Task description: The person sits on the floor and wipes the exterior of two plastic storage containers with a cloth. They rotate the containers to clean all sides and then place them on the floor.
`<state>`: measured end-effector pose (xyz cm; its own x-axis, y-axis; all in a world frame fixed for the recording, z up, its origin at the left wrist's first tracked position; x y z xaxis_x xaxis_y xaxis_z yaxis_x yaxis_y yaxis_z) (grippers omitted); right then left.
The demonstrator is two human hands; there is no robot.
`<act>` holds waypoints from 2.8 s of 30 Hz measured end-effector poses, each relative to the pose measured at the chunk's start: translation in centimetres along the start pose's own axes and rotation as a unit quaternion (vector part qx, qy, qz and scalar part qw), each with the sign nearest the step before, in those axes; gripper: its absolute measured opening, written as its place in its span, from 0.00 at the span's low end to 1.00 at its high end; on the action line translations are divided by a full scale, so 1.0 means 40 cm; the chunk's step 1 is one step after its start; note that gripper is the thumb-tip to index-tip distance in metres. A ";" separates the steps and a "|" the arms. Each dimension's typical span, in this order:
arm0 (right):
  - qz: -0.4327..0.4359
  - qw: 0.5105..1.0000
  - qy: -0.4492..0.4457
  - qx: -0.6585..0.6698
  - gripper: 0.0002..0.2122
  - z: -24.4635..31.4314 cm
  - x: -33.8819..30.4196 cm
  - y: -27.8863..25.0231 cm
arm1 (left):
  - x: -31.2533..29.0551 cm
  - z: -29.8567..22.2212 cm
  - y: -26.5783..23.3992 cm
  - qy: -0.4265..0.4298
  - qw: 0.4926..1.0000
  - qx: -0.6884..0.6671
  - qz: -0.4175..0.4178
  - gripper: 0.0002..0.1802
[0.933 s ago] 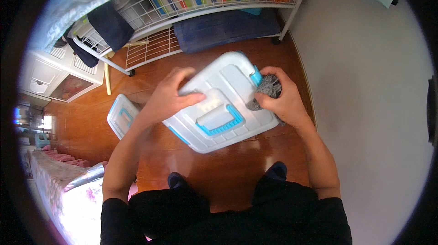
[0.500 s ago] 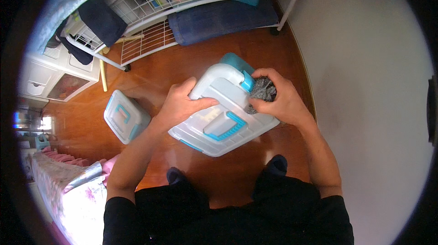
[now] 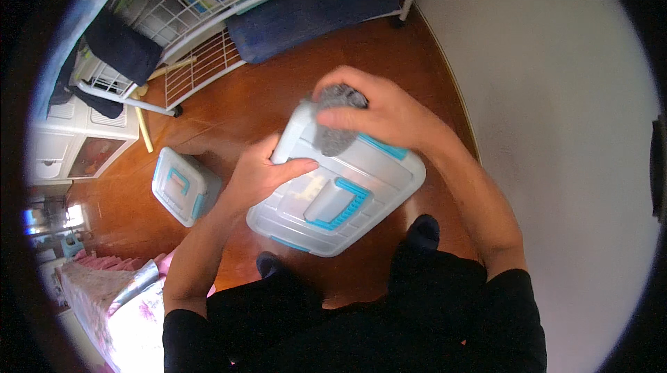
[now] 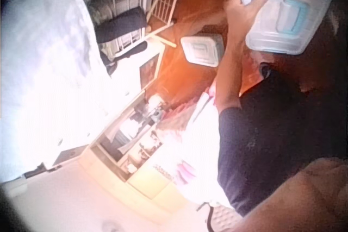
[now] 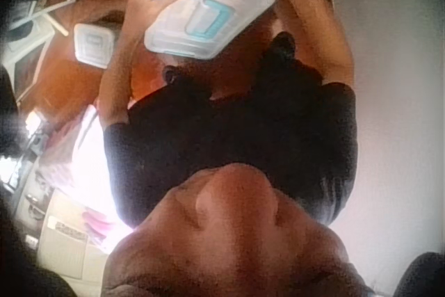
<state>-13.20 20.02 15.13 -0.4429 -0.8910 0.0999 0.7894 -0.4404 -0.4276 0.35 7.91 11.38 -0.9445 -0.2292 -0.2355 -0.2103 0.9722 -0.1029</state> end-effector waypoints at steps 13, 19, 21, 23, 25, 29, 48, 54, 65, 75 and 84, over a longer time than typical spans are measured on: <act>-0.135 0.979 0.070 0.132 0.18 -0.067 -0.065 -0.150 | -0.059 -0.094 0.027 0.236 0.921 0.309 0.035 0.26; -0.119 0.992 -0.021 0.038 0.16 -0.090 -0.126 -0.046 | -0.077 -0.110 -0.004 0.209 0.939 0.273 -0.010 0.26; -0.143 0.984 0.094 0.056 0.17 -0.150 -0.151 -0.049 | -0.081 -0.104 0.005 0.174 0.932 0.317 0.028 0.29; -0.105 0.993 0.046 0.041 0.17 -0.117 -0.145 -0.039 | -0.083 -0.100 0.039 0.185 0.913 0.359 0.064 0.27; -0.072 0.997 0.016 0.007 0.16 -0.078 -0.121 -0.028 | -0.078 -0.101 0.079 0.231 0.893 0.379 0.074 0.27; -0.048 0.975 -0.209 -0.060 0.13 0.006 -0.078 -0.007 | -0.076 -0.115 0.120 0.299 0.882 0.357 0.069 0.30; -0.136 0.988 -0.069 0.029 0.14 -0.084 -0.140 -0.070 | -0.069 -0.140 -0.007 0.136 0.953 0.266 -0.044 0.26; -0.216 0.916 0.250 0.230 0.08 -0.321 -0.232 -0.044 | -0.065 -0.084 -0.098 0.042 0.981 0.095 -0.165 0.22; -0.259 0.939 0.038 0.221 0.22 -0.113 -0.074 -0.141 | 0.023 -0.066 -0.052 0.040 0.976 -0.162 -0.141 0.26; -0.222 0.895 0.261 0.287 0.15 -0.279 -0.202 0.052 | 0.096 -0.056 -0.080 0.059 0.948 -0.228 -0.216 0.27; -0.314 0.862 0.123 0.378 0.16 -0.207 -0.146 -0.200 | 0.093 -0.048 -0.100 0.040 0.936 -0.280 -0.208 0.25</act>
<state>-20.44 29.65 10.51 -0.8875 -0.4404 -0.1358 0.3702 -0.8567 0.3591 -2.79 3.26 12.75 -0.7626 -0.6110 -0.2124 -0.6425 0.6777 0.3576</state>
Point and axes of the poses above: each hand's wrist, its own x-axis towards the middle knuckle, its own y-axis out of the palm, z = x × y, the point moved 8 cm from there along x, towards the middle knuckle, and after that the axes turned 11 degrees about -x, right-handed, at the moved point
